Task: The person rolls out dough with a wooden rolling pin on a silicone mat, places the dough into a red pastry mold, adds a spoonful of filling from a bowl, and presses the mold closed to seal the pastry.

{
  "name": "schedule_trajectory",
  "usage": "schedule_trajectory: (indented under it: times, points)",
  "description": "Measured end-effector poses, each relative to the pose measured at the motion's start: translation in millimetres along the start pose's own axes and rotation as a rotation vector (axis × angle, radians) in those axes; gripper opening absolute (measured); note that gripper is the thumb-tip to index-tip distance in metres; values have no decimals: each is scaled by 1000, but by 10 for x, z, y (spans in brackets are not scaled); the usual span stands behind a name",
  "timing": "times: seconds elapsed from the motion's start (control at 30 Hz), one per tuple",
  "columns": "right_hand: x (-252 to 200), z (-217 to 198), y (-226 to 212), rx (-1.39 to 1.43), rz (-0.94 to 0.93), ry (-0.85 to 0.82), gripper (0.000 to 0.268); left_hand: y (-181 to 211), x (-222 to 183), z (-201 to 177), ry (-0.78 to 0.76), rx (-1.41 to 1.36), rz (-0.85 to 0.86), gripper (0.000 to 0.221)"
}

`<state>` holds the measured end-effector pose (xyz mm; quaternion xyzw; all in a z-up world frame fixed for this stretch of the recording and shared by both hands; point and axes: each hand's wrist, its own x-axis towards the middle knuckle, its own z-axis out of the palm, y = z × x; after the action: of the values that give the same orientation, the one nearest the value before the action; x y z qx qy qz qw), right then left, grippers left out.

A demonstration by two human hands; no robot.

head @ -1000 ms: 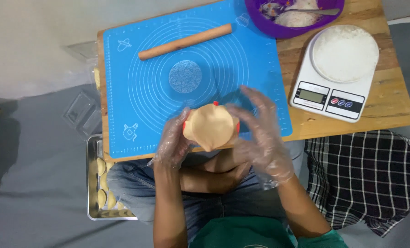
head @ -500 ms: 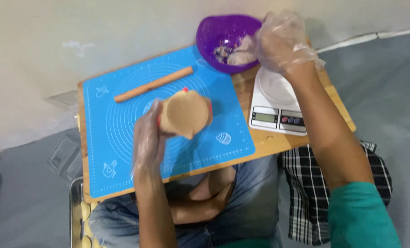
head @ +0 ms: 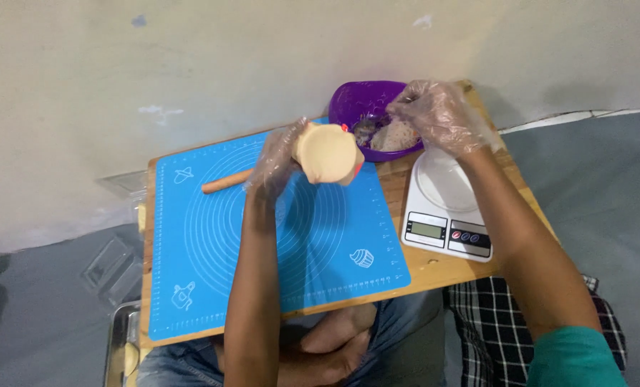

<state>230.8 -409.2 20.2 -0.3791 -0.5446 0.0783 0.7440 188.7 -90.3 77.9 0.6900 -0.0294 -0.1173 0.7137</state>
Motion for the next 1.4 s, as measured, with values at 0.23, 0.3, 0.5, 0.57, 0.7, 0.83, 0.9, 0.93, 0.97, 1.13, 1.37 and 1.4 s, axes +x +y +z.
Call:
schedule_trajectory:
  times: [0.23, 0.3, 0.5, 0.57, 0.7, 0.83, 0.9, 0.93, 0.97, 1.13, 1.37, 1.4]
  points:
    - [479, 439, -380, -1279, 712, 586, 14, -127, 48, 128, -67, -47, -83, 47]
    - [418, 376, -389, -1391, 576, 479, 10, -227, 52, 106, -72, -78, -93, 43]
    - [349, 221, -327, -1480, 548, 368, 6, -436, 216, 66, -113, -174, -125, 52]
    - [334, 147, -281, -1811, 309, 132, 22, -291, 109, 105, -74, -69, -189, 53]
    - [295, 10, -302, -1655, 425, 169, 12, -272, 99, 93, -99, -55, -152, 53]
    - [250, -100, -153, -2033, 384, 1, 23, -362, 130, 82, -102, -43, -163, 54]
    - [397, -6, -222, -1795, 421, 104, 7, -378, 148, 67, -114, -42, -157, 56]
    - [421, 66, -266, -1701, 419, 201, 7, -372, 131, 68, -123, -41, -140, 50]
    - [443, 138, -309, -1603, 417, 296, 7, -368, 115, 68, -131, -40, -123, 46]
    - [282, -73, -162, -1778, 489, 202, 11, -430, 127, 60, -161, -25, -75, 44]
    - [209, -165, -65, -1896, 350, 367, 15, -288, 71, 99, -163, 42, -122, 54]
    - [239, -122, -56, -1896, 349, 364, 15, -295, 74, 94, -162, 41, -120, 54]
